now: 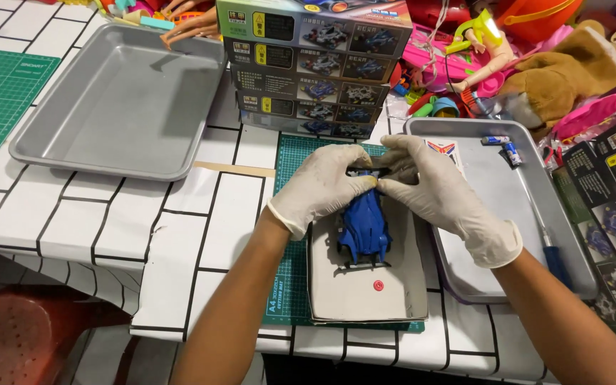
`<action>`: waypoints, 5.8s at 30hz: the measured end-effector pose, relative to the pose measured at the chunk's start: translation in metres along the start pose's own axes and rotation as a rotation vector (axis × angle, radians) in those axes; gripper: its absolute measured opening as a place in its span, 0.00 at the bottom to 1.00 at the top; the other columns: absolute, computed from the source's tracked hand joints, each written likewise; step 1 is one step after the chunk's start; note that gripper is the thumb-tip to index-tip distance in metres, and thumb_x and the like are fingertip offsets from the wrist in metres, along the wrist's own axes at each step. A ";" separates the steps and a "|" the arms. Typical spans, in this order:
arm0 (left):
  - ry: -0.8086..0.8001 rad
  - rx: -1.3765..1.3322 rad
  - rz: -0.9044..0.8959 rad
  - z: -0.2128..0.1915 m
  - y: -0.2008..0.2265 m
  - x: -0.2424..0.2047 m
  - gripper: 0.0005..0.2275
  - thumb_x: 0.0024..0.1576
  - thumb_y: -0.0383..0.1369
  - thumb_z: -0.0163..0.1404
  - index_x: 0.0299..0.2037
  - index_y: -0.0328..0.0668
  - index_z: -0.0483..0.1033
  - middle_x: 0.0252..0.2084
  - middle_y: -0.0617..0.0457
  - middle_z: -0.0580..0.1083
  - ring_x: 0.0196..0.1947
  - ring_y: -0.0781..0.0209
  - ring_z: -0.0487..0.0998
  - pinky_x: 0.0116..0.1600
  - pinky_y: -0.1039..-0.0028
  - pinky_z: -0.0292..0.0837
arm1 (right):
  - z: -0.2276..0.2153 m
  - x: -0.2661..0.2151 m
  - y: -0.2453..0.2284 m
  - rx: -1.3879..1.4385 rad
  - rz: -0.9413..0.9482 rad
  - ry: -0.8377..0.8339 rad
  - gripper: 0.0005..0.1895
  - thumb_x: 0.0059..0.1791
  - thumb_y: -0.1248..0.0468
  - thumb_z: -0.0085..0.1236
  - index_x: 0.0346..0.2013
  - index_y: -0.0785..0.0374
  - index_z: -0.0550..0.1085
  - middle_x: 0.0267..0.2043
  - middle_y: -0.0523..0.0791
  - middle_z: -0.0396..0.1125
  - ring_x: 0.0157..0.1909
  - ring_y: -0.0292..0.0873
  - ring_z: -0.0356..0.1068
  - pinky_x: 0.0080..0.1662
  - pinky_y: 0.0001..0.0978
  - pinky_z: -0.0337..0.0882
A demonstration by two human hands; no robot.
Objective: The person assembles a blue toy car by attaching the body shell to the chassis and then securing the wheels. They handle the car parts and wheels, fitting them together by hand on a tray.
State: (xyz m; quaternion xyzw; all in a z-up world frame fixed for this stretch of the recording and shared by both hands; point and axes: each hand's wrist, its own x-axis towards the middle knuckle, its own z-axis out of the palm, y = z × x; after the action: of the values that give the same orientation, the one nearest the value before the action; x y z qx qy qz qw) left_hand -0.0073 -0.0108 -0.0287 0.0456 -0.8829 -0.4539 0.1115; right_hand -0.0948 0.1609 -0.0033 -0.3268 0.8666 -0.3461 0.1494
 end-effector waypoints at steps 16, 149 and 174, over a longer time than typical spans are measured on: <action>-0.144 -0.500 -0.029 -0.045 0.031 -0.017 0.07 0.54 0.27 0.56 0.41 0.43 0.84 0.33 0.54 0.77 0.36 0.65 0.78 0.39 0.73 0.81 | -0.002 -0.012 0.011 -0.666 -0.236 -0.115 0.13 0.40 0.51 0.71 0.30 0.55 0.80 0.41 0.43 0.69 0.53 0.49 0.68 0.50 0.39 0.77; -0.007 -0.426 -0.022 -0.012 0.044 -0.016 0.03 0.51 0.27 0.61 0.34 0.45 0.84 0.29 0.55 0.79 0.35 0.69 0.78 0.44 0.75 0.76 | 0.004 -0.038 0.013 0.082 -0.638 0.415 0.07 0.47 0.70 0.68 0.39 0.60 0.80 0.37 0.43 0.76 0.36 0.43 0.77 0.42 0.30 0.74; 0.055 -0.553 -0.198 -0.025 0.036 -0.011 0.22 0.47 0.32 0.65 0.53 0.43 0.77 0.44 0.42 0.78 0.46 0.51 0.79 0.53 0.60 0.77 | -0.005 -0.026 0.032 0.523 -0.305 0.343 0.24 0.49 0.72 0.64 0.57 0.65 0.66 0.48 0.47 0.71 0.45 0.36 0.71 0.47 0.26 0.71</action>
State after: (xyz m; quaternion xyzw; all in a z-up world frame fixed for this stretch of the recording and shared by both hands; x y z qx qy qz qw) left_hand 0.0097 -0.0076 0.0133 0.1116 -0.7135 -0.6845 0.0990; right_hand -0.0930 0.1981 -0.0214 -0.3405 0.7021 -0.6248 0.0269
